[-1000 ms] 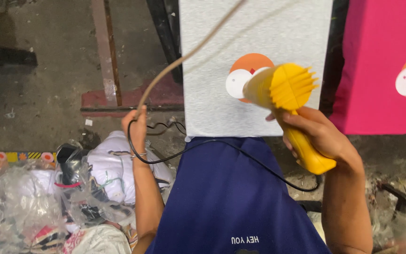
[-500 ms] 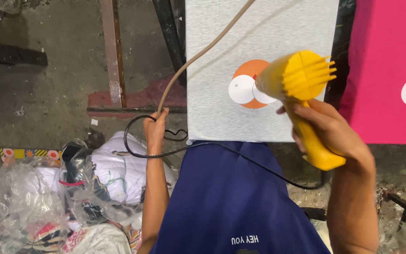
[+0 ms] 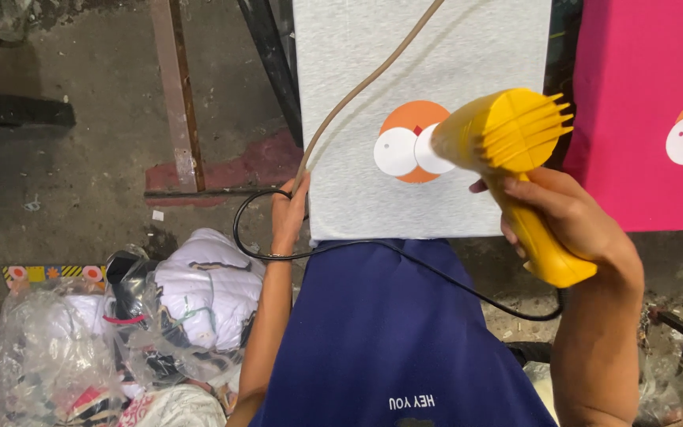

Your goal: Smoothing out printed designs on t-shirts by hand and then using a heat gun to dry the ink.

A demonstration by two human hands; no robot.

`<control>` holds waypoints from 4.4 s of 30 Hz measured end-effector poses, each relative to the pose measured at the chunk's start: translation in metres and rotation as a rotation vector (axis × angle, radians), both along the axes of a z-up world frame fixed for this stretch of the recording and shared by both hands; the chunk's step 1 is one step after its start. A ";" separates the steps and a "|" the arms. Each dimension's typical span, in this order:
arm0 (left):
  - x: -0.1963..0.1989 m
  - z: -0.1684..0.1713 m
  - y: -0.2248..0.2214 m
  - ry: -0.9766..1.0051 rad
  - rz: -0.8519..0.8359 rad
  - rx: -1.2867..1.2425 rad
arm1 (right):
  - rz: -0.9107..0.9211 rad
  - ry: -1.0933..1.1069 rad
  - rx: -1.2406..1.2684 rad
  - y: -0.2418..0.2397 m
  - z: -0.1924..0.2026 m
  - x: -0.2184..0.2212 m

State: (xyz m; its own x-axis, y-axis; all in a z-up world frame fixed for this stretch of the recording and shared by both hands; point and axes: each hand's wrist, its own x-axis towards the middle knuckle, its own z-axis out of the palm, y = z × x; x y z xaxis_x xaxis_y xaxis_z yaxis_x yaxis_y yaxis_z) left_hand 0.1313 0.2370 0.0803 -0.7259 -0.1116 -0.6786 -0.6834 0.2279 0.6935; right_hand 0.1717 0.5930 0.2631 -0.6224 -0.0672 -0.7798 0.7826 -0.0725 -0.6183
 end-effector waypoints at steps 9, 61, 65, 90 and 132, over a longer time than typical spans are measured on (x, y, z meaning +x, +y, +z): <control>0.007 -0.040 -0.010 0.106 -0.061 0.025 | -0.035 -0.129 0.012 0.002 0.008 0.023; 0.004 -0.034 -0.068 0.109 0.228 -0.014 | 0.009 0.082 -0.027 -0.037 0.007 -0.036; 0.004 -0.036 -0.071 0.124 0.266 0.016 | 0.148 0.036 -0.040 -0.038 0.009 -0.031; 0.016 -0.015 -0.081 0.065 0.271 -0.123 | 0.182 -0.114 0.099 -0.032 0.019 0.011; 0.020 -0.019 -0.086 0.143 0.227 -0.173 | 0.121 -0.141 0.115 0.004 0.014 0.025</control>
State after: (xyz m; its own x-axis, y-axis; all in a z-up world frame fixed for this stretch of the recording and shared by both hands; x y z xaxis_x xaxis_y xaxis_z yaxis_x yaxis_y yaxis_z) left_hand 0.1515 0.1514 0.0610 -0.7559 -0.3865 -0.5284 -0.6287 0.2036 0.7505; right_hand 0.1964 0.5973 0.2773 -0.4996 -0.0408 -0.8653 0.8604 0.0921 -0.5011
